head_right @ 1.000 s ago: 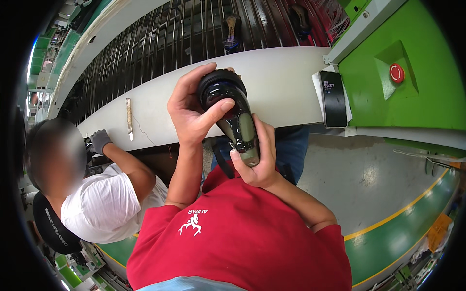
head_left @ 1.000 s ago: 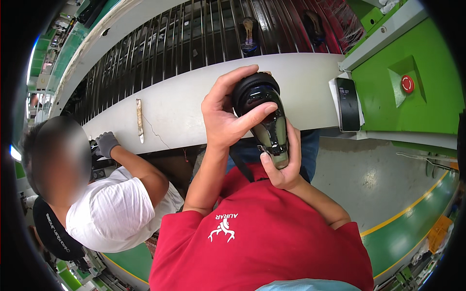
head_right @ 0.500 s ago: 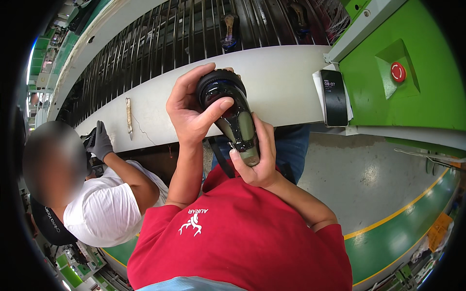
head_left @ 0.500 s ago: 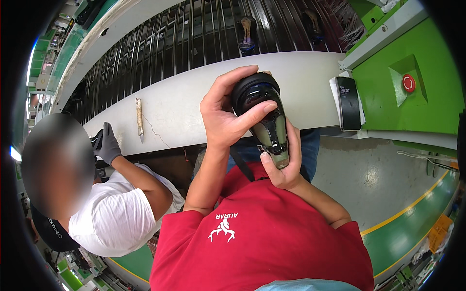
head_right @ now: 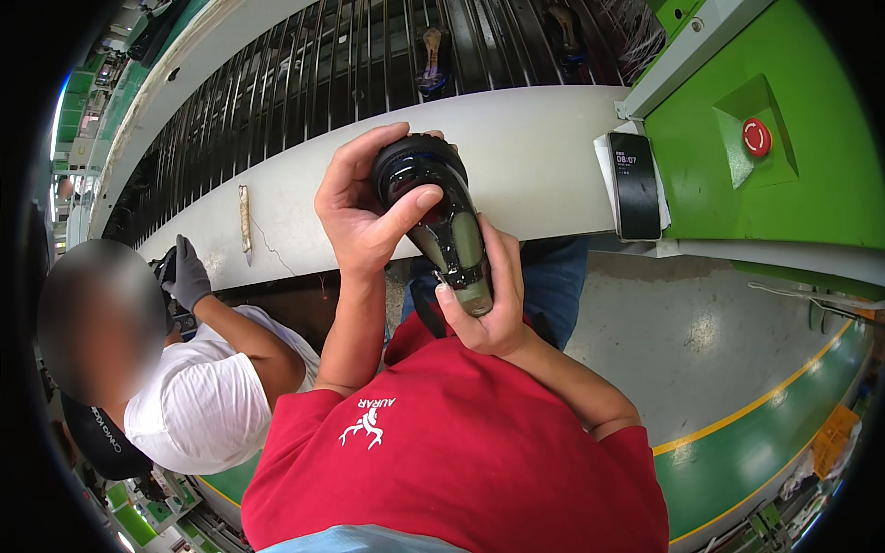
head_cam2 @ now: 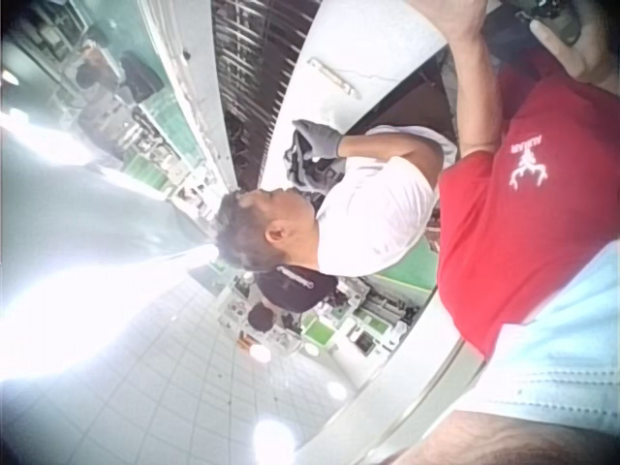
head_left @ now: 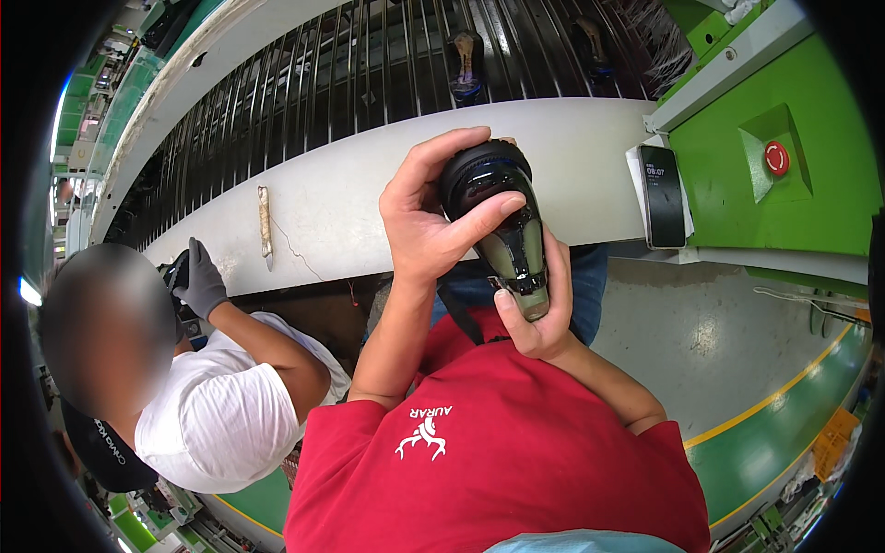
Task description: Inspecting and assembling shoes on a production line.
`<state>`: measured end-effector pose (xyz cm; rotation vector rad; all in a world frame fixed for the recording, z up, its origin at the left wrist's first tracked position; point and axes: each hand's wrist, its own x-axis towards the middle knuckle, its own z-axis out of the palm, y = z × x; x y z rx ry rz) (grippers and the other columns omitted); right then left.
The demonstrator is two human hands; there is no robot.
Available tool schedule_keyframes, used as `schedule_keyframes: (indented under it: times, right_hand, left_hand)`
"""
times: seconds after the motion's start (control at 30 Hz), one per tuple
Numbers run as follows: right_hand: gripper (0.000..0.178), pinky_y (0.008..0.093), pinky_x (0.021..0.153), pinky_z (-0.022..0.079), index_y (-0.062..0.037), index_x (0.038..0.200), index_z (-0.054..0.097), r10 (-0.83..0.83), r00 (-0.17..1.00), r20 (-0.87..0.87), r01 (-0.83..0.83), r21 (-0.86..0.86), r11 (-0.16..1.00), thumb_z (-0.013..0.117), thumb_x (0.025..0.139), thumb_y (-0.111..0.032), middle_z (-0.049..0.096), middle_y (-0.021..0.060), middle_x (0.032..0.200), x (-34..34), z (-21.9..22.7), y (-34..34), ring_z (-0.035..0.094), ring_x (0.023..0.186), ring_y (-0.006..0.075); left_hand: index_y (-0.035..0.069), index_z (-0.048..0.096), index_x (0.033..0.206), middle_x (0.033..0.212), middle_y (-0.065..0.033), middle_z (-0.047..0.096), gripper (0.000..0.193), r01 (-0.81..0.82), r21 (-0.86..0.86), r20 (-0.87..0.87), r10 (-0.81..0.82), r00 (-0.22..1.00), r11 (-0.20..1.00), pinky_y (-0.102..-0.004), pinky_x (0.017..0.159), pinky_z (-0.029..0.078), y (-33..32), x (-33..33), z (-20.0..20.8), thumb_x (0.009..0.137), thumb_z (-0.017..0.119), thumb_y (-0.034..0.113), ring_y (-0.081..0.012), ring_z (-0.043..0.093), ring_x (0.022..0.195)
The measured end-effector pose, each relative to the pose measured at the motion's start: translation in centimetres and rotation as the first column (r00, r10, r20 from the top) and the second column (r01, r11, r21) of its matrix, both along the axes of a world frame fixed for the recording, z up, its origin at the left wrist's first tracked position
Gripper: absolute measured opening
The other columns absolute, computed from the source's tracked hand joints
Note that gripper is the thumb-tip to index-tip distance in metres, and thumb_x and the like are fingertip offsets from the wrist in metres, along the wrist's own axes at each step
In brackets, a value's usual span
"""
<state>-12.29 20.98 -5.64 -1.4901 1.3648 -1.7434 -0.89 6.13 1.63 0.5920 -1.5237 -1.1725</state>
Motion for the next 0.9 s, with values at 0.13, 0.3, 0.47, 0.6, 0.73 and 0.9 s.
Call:
schedule_keyframes:
  times: [0.13,0.3,0.47,0.6,0.73,0.9]
  right_hand:
    - [0.083,0.0447,0.111,0.048,0.0136,0.163,0.035,0.007,1.0,0.014,-0.007,-0.01,1.0,0.074,0.095,-0.014,0.051,0.0291,0.145,0.2,-0.2,0.1,0.058,0.127,0.0374]
    - [0.084,0.0446,0.111,0.048,0.0136,0.163,0.034,0.023,1.0,-0.016,-0.023,0.01,1.0,0.075,0.095,-0.014,0.05,0.0289,0.146,-0.1,-0.2,0.1,0.058,0.128,0.0374]
    - [0.086,0.0443,0.111,0.049,0.0138,0.163,0.034,0.03,0.996,-0.084,-0.028,0.024,0.999,0.076,0.094,-0.014,0.049,0.0289,0.147,-0.3,0.4,0.1,0.058,0.128,0.0375]
    - [0.087,0.0443,0.11,0.049,0.0142,0.163,0.034,-0.002,0.993,-0.122,0.0,-0.013,1.0,0.077,0.094,-0.017,0.05,0.0293,0.147,-0.3,0.6,0.1,0.058,0.128,0.0372]
    - [0.087,0.045,0.111,0.049,0.0145,0.162,0.035,-0.01,0.997,-0.081,0.009,-0.014,1.0,0.078,0.095,-0.021,0.052,0.0296,0.147,-0.4,0.1,0.3,0.058,0.129,0.0375]
    - [0.087,0.0441,0.11,0.049,0.0144,0.162,0.036,-0.016,0.998,-0.068,0.013,-0.044,0.999,0.078,0.095,-0.022,0.052,0.0285,0.147,-0.3,0.2,0.3,0.059,0.129,0.0367]
  left_hand:
    - [-0.006,0.067,0.137,0.119,-0.0179,0.08,0.067,0.001,0.016,-0.018,-0.001,1.0,1.0,-0.0333,0.095,0.065,0.1,0.0,0.2,0.079,0.098,0.004,-0.0216,0.079,0.107]
    - [-0.008,0.064,0.142,0.118,-0.0199,0.08,0.072,0.034,0.104,-0.014,-0.033,0.999,0.994,-0.0329,0.096,0.064,0.2,0.4,0.9,0.079,0.097,0.003,-0.022,0.079,0.107]
    - [-0.009,0.069,0.134,0.119,-0.0225,0.08,0.062,0.116,0.172,-0.004,-0.118,0.993,0.978,-0.0358,0.097,0.064,0.2,1.1,1.6,0.078,0.096,0.0,-0.0243,0.079,0.108]
    - [-0.009,0.072,0.128,0.118,-0.0219,0.08,0.057,0.142,0.146,-0.038,-0.137,0.99,0.979,-0.0364,0.096,0.065,0.5,1.3,2.0,0.078,0.097,-0.001,-0.0241,0.079,0.107]
    - [-0.009,0.072,0.128,0.117,-0.0206,0.081,0.056,0.129,0.152,-0.023,-0.127,0.992,0.98,-0.0361,0.096,0.065,1.0,1.0,2.4,0.078,0.097,-0.001,-0.0233,0.079,0.106]
    - [-0.007,0.072,0.125,0.118,-0.0194,0.081,0.051,0.104,0.145,-0.028,-0.101,0.994,0.984,-0.0351,0.095,0.065,1.7,0.5,3.2,0.08,0.096,0.001,-0.0223,0.079,0.106]
